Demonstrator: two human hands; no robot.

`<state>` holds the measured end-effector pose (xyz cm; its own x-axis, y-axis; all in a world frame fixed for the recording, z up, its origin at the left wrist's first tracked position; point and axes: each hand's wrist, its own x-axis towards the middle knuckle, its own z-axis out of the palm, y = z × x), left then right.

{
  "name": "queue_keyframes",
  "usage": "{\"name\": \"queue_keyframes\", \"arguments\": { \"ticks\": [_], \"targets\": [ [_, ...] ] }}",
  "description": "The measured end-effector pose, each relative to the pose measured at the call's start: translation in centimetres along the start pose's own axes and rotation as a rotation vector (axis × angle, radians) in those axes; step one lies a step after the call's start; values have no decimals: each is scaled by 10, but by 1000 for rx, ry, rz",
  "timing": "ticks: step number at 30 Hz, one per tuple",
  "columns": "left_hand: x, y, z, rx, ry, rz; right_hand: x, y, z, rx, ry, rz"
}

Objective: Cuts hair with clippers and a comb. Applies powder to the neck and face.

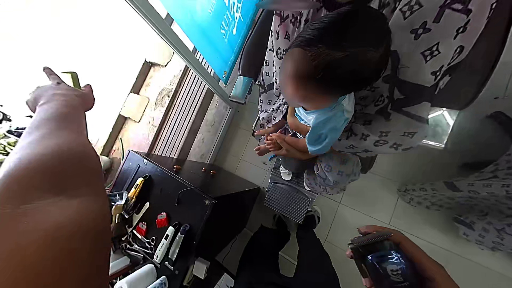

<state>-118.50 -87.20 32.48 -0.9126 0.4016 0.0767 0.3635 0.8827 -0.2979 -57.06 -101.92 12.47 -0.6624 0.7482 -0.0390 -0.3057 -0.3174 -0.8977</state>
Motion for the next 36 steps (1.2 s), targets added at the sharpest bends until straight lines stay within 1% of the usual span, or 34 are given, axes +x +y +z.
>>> {"name": "queue_keyframes", "arguments": {
  "ticks": [1, 2, 3, 4, 5, 7, 8, 9, 10, 11, 12, 13, 14, 15, 16, 17, 19, 20, 21, 22, 23, 24, 25, 27, 28, 32, 34, 36],
  "targets": [
    [6, 5, 1, -30, -37, -49, 0, -4, -7, -6, -15, 4],
    [19, -3, 13, -58, -22, -39, -1, -7, -12, -9, -26, 12],
    [38, -19, 30, -82, 46, 42, -2, -10, -17, -15, -26, 17],
    [48, -25, 36, -107, 70, 102, -2, -13, -21, -32, -19, 18],
    [46, -24, 34, -128, 63, 132, -2, -16, -24, -42, -7, 17],
    [28, -8, 26, -226, 31, 177, -3, -20, -29, -46, 41, 7],
    [16, 4, 25, -332, 16, 205, -3, -21, -32, -48, 70, -11],
    [-1, 17, 26, -481, 2, 232, -2, -22, -33, -51, 102, -35],
    [-28, 33, 26, -671, -44, 264, -1, -23, -34, -53, 140, -63],
    [-62, 49, 27, -905, -118, 305, 2, -25, -34, -49, 175, -90],
    [-96, 63, 27, -1230, -269, 377, 6, -28, -32, -36, 207, -114],
    [-130, 76, 27, -1541, -463, 490, 10, -32, -30, -17, 240, -136],
    [-162, 88, 27, -1768, -649, 621, 15, -36, -27, -10, 274, -152],
    [-191, 104, 28, -1903, -806, 750, 19, -40, -26, -10, 300, -169],
    [-215, 124, 26, -1981, -917, 831, 24, -43, -25, -11, 320, -181],
    [-235, 147, 23, -2014, -988, 872, 29, -45, -23, -20, 342, -187],
    [-265, 190, 19, -2043, -1029, 872, 40, -52, -21, -66, 396, -184],
    [-274, 208, 23, -2056, -1010, 882, 46, -55, -21, -97, 428, -181],
    [-279, 221, 31, -2047, -967, 940, 50, -58, -22, -122, 455, -181],
    [-281, 228, 44, -2023, -905, 1044, 55, -60, -24, -141, 481, -186],
    [-278, 230, 60, -1981, -860, 1174, 59, -61, -27, -165, 502, -185],
    [-273, 227, 73, -1914, -862, 1306, 64, -63, -31, -194, 522, -171],
    [-266, 221, 82, -1818, -901, 1418, 69, -65, -37, -223, 539, -152],
    [-254, 213, 92, -1624, -1000, 1566, 82, -71, -45, -304, 576, -115],
    [-250, 214, 91, -1570, -1011, 1623, 89, -73, -50, -350, 585, -105],
    [-242, 226, 69, -1470, -937, 1782, 111, -78, -74, -549, 610, -91],
    [-235, 228, 67, -1394, -863, 1791, 118, -79, -82, -611, 627, -12],
    [-235, 232, 63, -1388, -845, 1774, 125, -82, -88, -634, 609, 44]
  ]
}}
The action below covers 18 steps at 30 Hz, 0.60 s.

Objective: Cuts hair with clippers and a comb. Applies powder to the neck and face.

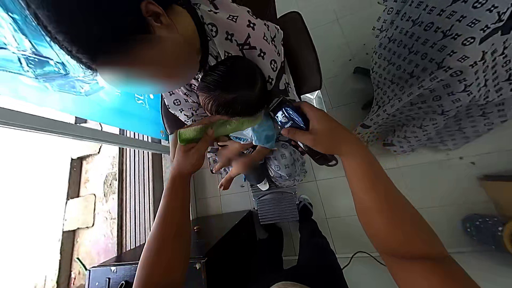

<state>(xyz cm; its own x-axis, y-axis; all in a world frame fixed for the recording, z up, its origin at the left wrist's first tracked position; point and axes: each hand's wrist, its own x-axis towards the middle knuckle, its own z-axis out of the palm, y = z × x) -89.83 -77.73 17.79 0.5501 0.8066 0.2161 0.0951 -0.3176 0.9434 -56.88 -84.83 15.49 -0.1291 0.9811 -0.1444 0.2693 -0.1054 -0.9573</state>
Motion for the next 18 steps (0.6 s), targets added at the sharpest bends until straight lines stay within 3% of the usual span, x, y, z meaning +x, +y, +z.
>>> {"name": "queue_keyframes", "arguments": {
  "ticks": [10, 14, 18],
  "targets": [
    [18, 28, 0, -2, -148, 142, -6, -6, 17, -148, 32, 48],
    [9, 28, 0, 20, -135, 184, -6, -33, 43, -156, -48, -41],
    [-17, 12, -20, -18, -138, 72, -13, -36, 45, -206, -70, -105]
  ]
}}
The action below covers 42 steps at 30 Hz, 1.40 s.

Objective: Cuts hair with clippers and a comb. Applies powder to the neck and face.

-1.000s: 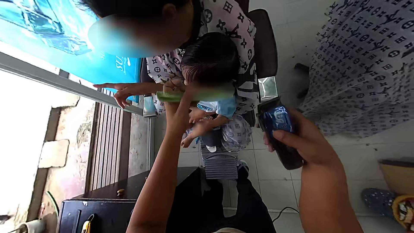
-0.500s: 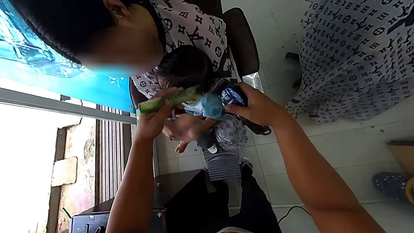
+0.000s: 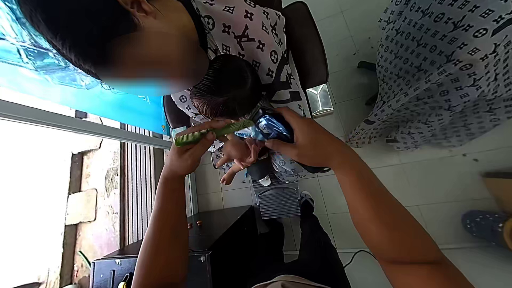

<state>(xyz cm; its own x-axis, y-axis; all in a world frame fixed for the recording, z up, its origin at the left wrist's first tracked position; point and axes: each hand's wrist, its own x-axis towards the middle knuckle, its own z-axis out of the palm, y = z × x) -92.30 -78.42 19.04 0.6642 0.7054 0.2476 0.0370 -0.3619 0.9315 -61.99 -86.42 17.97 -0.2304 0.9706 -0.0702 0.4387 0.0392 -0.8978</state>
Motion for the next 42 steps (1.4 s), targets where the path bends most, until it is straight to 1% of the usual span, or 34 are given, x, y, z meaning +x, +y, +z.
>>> {"name": "queue_keyframes", "arguments": {
  "ticks": [2, 3, 5, 6, 9, 11, 13, 16, 18, 21, 23, 25, 27, 30, 33, 35, 39, 40, 42],
  "targets": [
    [-15, -12, -13, -34, 70, -103, -4, 14, -6, 0, 48, 20],
    [-19, -17, -17, -61, 114, -129, -5, 17, -7, 24, 54, 55],
    [-16, -17, -19, -122, 177, -110, -1, 10, -4, 105, 44, 134],
    [-12, -15, -19, -146, 175, -77, 3, 9, -1, 121, 40, 153],
    [-5, -8, -23, -171, 109, 23, 10, 15, 7, 54, 40, 156],
    [-6, -7, -26, -167, 66, 49, 9, -1, 15, 22, 56, 160],
    [-8, -7, -25, -156, 42, 79, 6, -26, 25, 20, 53, 159],
    [-14, -10, -25, -137, -3, 115, 4, -45, 39, -62, 39, 79],
    [-23, -20, -36, -153, -18, 55, 1, -42, 41, -82, 47, 63],
    [-33, -44, -62, -267, 50, -120, -4, -27, 35, -42, 105, 112],
    [-26, -54, -70, -349, 76, -142, -3, -19, 35, 5, 131, 160],
    [-13, -53, -71, -398, 83, -97, 2, -17, 36, 65, 126, 193],
    [-5, -47, -71, -425, 48, -21, 4, -22, 39, 79, 124, 218],
    [-2, -36, -74, -417, -29, 68, 3, -56, 48, 89, 138, 237],
    [-2, -33, -75, -386, -82, 134, 11, -79, 65, -46, 132, 195],
    [-9, -42, -79, -406, -90, 105, 14, -81, 74, -135, 115, 158],
    [-27, -83, -105, -512, 22, -118, 7, -65, 70, -102, 161, 207],
    [-26, -91, -108, -546, 44, -140, 6, -61, 69, -70, 176, 236],
    [-15, -96, -109, -597, 55, -106, 6, -60, 70, -10, 198, 274]
  ]
}}
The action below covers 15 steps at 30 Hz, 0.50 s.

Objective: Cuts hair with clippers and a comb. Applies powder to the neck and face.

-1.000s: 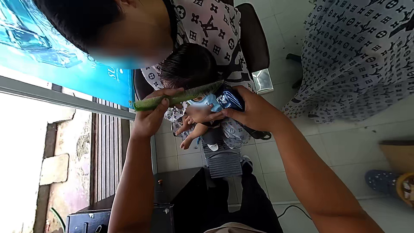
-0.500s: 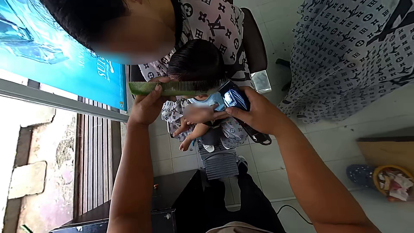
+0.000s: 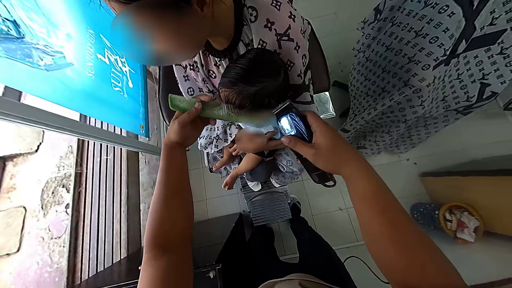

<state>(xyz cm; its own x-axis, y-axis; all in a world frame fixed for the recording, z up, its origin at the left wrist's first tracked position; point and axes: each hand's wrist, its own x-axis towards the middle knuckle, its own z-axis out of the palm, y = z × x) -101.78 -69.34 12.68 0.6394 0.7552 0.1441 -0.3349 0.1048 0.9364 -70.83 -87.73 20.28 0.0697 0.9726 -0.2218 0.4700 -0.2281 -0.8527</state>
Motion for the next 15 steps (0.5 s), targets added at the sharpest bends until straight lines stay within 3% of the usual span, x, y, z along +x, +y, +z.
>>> {"name": "queue_keyframes", "arguments": {
  "ticks": [4, 9, 12, 15],
  "targets": [
    [20, 14, 10, -32, -122, 119, 0, -8, 8, 17, 26, 25],
    [17, 24, 19, -8, -257, 217, 0, -48, 36, -163, 58, -40],
    [12, 13, 1, -23, -275, 165, -1, -47, 42, -218, 71, -76],
    [10, -6, -27, -54, -171, 9, -9, -29, 36, -122, 108, -6]
  ]
}}
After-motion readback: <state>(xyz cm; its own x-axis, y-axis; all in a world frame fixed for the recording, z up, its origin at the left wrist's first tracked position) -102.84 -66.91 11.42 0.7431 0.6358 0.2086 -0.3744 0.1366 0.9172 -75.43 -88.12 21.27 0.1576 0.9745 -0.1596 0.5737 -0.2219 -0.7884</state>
